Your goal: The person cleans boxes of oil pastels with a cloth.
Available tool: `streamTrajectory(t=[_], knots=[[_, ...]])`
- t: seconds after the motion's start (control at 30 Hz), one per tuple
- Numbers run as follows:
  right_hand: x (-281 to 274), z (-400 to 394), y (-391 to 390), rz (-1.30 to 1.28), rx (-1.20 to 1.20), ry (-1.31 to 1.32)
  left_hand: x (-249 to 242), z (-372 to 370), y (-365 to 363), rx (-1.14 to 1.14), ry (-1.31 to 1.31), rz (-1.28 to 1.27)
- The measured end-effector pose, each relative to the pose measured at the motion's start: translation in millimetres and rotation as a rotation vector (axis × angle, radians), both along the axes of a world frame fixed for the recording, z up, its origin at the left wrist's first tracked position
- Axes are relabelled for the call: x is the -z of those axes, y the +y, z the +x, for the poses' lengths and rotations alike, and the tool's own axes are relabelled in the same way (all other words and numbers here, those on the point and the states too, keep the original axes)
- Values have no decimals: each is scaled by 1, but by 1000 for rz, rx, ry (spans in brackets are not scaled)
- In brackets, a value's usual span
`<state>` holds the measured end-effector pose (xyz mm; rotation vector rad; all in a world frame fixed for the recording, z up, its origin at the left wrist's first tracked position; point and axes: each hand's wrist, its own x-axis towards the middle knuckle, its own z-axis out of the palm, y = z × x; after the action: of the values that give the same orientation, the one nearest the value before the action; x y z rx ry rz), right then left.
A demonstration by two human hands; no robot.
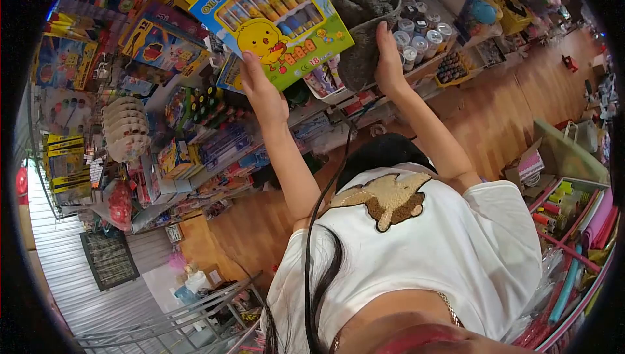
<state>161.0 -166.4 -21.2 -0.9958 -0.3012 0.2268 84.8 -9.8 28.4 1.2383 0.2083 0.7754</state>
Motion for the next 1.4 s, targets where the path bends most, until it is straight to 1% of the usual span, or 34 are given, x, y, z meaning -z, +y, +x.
streamTrajectory(t=[0.03,0.07,0.1,0.13,0.2,0.3,0.37,0.43,0.53,0.57,0.67,0.7,0.73,0.77,0.8,0.83,0.87,0.93,0.97,1.03,1.07,1.13,1.2,1.3,1.33,1.37,1.4], knots=[[-5,0,2,-122,-50,-137,5,5,0,-97,50,98],[-12,1,7,-162,34,-370,8,7,-2,-193,102,197],[-25,1,13,-202,153,-604,-3,5,-8,-142,41,260],[-38,1,18,-226,291,-811,-7,5,-8,-126,40,282],[-47,23,23,-286,176,-773,-12,6,-6,-96,36,329],[-79,52,28,-449,-64,-695,-10,10,-5,-101,9,319],[-74,89,58,-402,201,-890,-8,12,-10,-99,5,271],[-110,86,53,-342,28,-822,-9,8,-14,-80,48,233],[-120,88,59,-301,62,-982,-6,11,-17,-135,31,143],[-111,85,64,-389,166,-924,-5,10,-15,-69,-23,104],[-90,53,35,-349,44,-825,-1,15,-14,-123,-61,92],[-74,48,28,-378,44,-788,-2,15,-16,-122,-48,97],[-71,33,13,-433,-102,-622,-3,15,-17,-130,-46,91],[-48,33,12,-368,-92,-674,-3,16,-16,-137,-46,86],[-39,19,5,-395,-39,-647,-4,17,-15,-145,-45,81],[-26,12,1,-370,-108,-575,-5,15,-13,-183,3,155],[-15,2,-5,-349,-114,-526,-5,15,-9,-162,11,131],[5,2,-12,-416,-236,-525,-2,14,-2,-121,29,85],[15,3,-12,-453,-274,-528,-1,11,-1,-135,130,91],[30,17,2,-534,-260,-544,-5,5,-11,-65,122,35],[31,34,8,-514,-275,-305,-8,3,-14,-29,113,11],[2,50,18,-328,-53,62,-9,1,-17,-89,128,-3],[-29,58,19,65,-265,160,-7,-1,-17,-111,109,-20],[-78,38,16,8,-374,-107,0,-2,-9,-56,3,-28],[-94,37,13,-292,-413,-201,7,-4,-3,-19,-50,-16],[-108,31,1,-450,-467,-291,13,-6,0,18,-104,-5],[-123,20,-11,-608,-519,-382,16,-7,0,23,-167,-82]])
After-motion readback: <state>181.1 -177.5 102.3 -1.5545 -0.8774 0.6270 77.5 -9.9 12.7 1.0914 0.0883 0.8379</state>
